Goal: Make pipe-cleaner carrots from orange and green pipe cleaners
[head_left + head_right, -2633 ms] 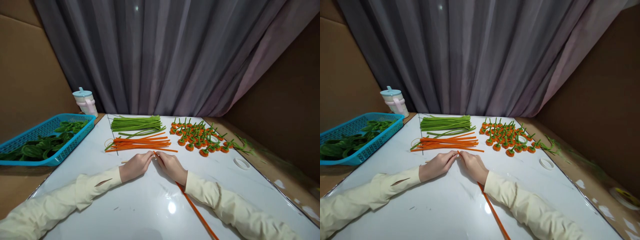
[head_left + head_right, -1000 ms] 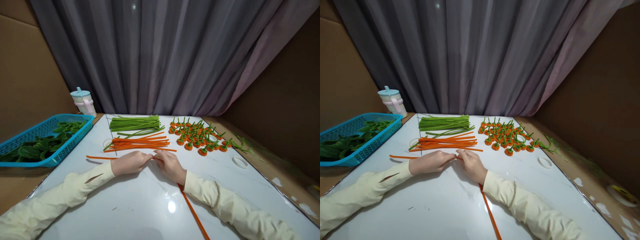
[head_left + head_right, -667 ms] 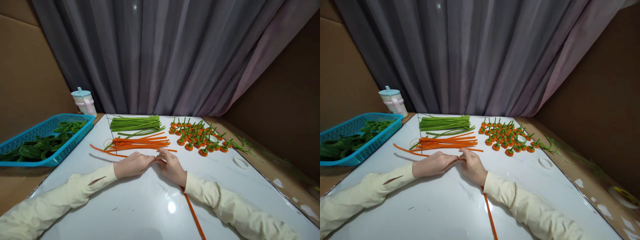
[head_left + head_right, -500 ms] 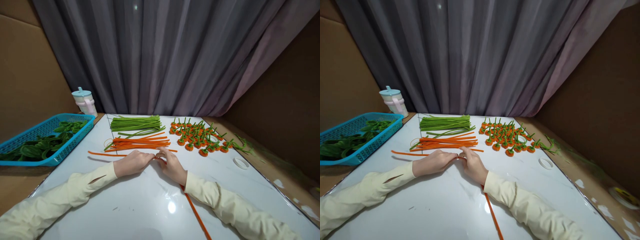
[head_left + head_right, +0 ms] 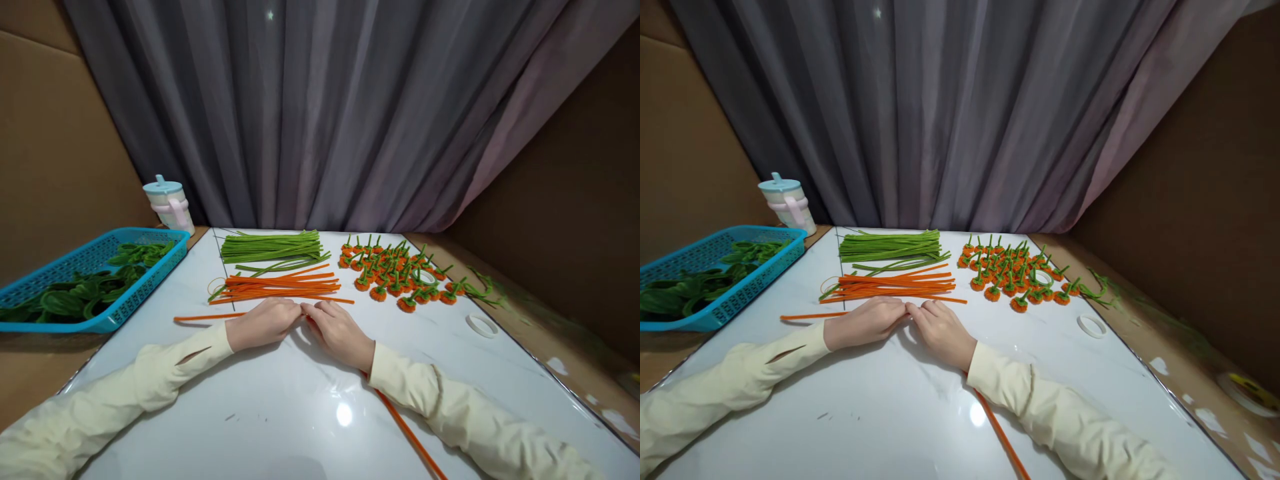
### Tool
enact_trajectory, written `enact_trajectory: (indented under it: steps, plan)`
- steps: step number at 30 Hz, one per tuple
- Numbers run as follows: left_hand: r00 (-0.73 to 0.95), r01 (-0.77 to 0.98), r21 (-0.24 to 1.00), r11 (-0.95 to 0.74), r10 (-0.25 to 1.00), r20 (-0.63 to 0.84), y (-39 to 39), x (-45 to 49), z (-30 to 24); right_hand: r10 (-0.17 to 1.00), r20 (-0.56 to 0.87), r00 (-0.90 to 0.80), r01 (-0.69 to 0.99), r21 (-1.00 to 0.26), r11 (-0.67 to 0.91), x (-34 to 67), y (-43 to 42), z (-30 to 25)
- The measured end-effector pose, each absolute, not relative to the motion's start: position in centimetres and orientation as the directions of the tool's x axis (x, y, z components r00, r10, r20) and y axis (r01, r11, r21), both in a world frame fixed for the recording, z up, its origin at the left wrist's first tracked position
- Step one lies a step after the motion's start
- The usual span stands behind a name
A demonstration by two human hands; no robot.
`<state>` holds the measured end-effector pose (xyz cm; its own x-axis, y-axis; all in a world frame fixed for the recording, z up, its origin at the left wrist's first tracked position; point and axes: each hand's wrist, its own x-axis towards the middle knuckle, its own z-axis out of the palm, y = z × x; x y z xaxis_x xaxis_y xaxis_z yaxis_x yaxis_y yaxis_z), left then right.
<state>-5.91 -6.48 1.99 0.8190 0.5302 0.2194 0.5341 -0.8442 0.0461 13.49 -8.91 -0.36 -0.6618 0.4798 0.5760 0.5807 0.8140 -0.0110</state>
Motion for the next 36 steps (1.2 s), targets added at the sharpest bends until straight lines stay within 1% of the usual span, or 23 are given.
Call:
enact_trajectory:
  steps: [5,9,11,15,20,22,25,27,29,31,33,36]
  plan:
    - [0.843,0.495,-0.019,-0.868,0.475,0.251,-6.8,-5.9,2.4,0.466,0.563,-0.683,0.573,0.016,0.82,13.6,-8.7,-0.7]
    - [0.877,0.454,-0.118,-0.883,0.42,0.231,-7.0,-5.9,2.6,0.431,0.579,-0.692,0.538,0.015,0.843,13.7,-8.6,-1.0]
    - [0.896,0.422,-0.162,-0.892,0.384,0.221,-6.9,-5.9,2.7,0.431,0.589,-0.683,0.528,-0.009,0.849,13.8,-8.5,-1.1]
    - [0.918,0.371,-0.224,-0.901,0.321,0.233,-6.8,-6.0,2.8,0.453,0.614,-0.646,0.505,-0.101,0.857,13.8,-8.5,-1.2]
    - [0.937,0.328,-0.294,-0.898,0.269,0.223,-6.9,-5.9,3.0,0.458,0.644,-0.612,0.401,-0.246,0.882,13.8,-8.4,-1.3]
    - [0.941,0.321,-0.301,-0.898,0.266,0.21,-7.0,-5.8,3.3,0.491,0.641,-0.59,0.373,-0.324,0.87,13.8,-8.4,-1.3]
    - [0.94,0.328,-0.298,-0.896,0.279,0.195,-7.1,-5.7,3.5,0.581,0.607,-0.542,0.344,-0.47,0.813,13.7,-8.4,-1.2]
    - [0.935,0.344,-0.287,-0.894,0.299,0.189,-7.1,-5.7,3.5,0.613,0.583,-0.533,0.338,-0.518,0.786,13.6,-8.5,-1.1]
    - [0.929,0.36,-0.259,-0.896,0.32,0.184,-7.2,-5.8,3.3,0.598,0.577,-0.557,0.362,-0.479,0.8,13.6,-8.7,-0.9]
    - [0.93,0.355,-0.227,-0.907,0.32,0.179,-7.3,-5.8,3.0,0.565,0.579,-0.588,0.41,-0.389,0.825,13.5,-8.9,-0.8]
    - [0.94,0.323,-0.213,-0.922,0.288,0.181,-7.4,-5.8,2.8,0.554,0.571,-0.606,0.465,-0.311,0.829,13.5,-9.1,-0.8]
    - [0.955,0.271,-0.234,-0.934,0.231,0.186,-7.5,-5.8,2.8,0.557,0.538,-0.632,0.507,-0.256,0.823,13.4,-9.2,-0.9]
